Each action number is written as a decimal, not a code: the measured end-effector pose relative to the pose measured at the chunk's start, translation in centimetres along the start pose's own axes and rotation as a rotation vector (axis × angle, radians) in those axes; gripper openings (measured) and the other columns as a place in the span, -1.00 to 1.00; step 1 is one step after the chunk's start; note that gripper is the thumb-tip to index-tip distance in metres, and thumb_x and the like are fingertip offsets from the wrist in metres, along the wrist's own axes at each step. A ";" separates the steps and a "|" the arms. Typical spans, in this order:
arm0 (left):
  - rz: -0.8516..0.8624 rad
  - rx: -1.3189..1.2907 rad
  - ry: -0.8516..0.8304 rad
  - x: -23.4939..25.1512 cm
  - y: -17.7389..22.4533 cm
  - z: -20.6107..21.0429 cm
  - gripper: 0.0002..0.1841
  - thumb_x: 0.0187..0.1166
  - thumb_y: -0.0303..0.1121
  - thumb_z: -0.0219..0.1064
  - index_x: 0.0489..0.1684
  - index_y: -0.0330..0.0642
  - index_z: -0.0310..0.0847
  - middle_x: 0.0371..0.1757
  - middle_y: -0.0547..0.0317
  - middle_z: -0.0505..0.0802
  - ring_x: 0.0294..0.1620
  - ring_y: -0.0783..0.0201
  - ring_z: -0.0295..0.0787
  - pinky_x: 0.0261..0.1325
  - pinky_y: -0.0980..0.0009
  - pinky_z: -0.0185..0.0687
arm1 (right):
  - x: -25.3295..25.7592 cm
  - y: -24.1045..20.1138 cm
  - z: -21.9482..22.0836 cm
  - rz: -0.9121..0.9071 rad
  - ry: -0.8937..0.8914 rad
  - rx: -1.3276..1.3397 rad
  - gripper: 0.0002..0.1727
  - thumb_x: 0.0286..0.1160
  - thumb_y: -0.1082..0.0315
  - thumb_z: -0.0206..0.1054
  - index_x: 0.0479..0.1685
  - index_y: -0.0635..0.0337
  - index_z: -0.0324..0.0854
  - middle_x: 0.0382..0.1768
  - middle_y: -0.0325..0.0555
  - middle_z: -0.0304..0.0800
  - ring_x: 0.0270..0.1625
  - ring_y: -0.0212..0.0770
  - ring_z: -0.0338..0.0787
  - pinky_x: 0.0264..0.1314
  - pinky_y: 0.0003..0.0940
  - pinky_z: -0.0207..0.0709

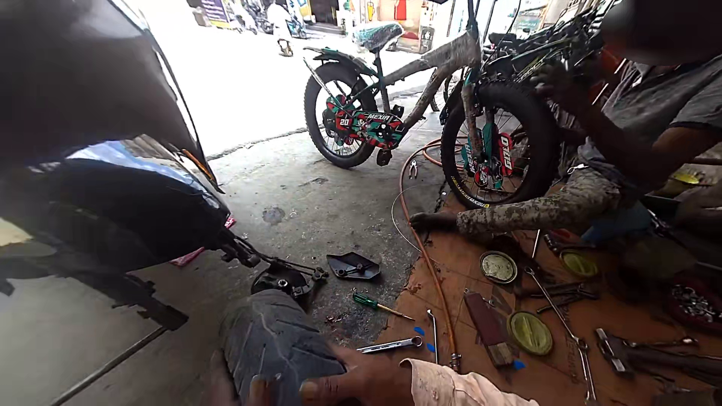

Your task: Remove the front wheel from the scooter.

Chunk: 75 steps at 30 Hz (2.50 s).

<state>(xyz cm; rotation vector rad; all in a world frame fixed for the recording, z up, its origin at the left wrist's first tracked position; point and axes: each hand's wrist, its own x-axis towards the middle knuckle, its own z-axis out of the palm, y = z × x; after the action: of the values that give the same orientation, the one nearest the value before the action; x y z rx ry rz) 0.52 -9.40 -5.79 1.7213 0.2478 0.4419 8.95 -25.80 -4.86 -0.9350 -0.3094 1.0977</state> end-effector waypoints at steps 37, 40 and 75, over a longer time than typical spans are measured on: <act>-0.245 -0.281 -0.236 1.1 -7.9 3.6 -0.68 0.72 -0.49 0.07 0.33 -0.40 0.57 0.26 -0.02 0.83 0.24 0.17 0.83 0.34 0.26 0.75 | -3.8 -11.7 -17.3 -0.507 0.766 -0.212 -0.59 0.56 -0.02 0.38 0.23 0.00 0.67 -0.05 -0.14 0.91 -0.01 -0.30 0.91 0.06 -0.28 0.83; -0.244 -0.262 -0.199 0.7 -7.4 3.2 -0.69 0.75 -0.45 0.08 0.31 -0.35 0.60 0.24 0.00 0.85 0.21 0.16 0.84 0.30 0.26 0.78 | -3.9 -12.2 -18.2 -0.451 0.675 -0.258 -0.50 0.50 -0.10 0.42 0.27 0.00 0.65 -0.01 -0.11 0.90 0.02 -0.27 0.91 0.09 -0.25 0.83; -0.167 0.080 -0.113 -0.4 -8.0 1.7 -0.69 0.70 -0.48 0.16 0.25 -0.46 0.65 0.18 -0.06 0.87 0.10 0.29 0.87 0.26 0.31 0.79 | 5.9 -7.7 -23.8 -0.465 1.532 -1.655 0.33 0.02 -0.17 0.63 0.95 -0.16 -0.12 0.92 0.21 -0.34 0.84 0.31 0.08 0.62 0.27 0.37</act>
<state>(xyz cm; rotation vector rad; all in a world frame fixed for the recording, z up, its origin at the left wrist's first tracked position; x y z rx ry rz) 1.45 -9.50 -13.91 1.7813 0.3285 0.2143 31.53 -33.46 -14.41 -2.6214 -0.0409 -0.7945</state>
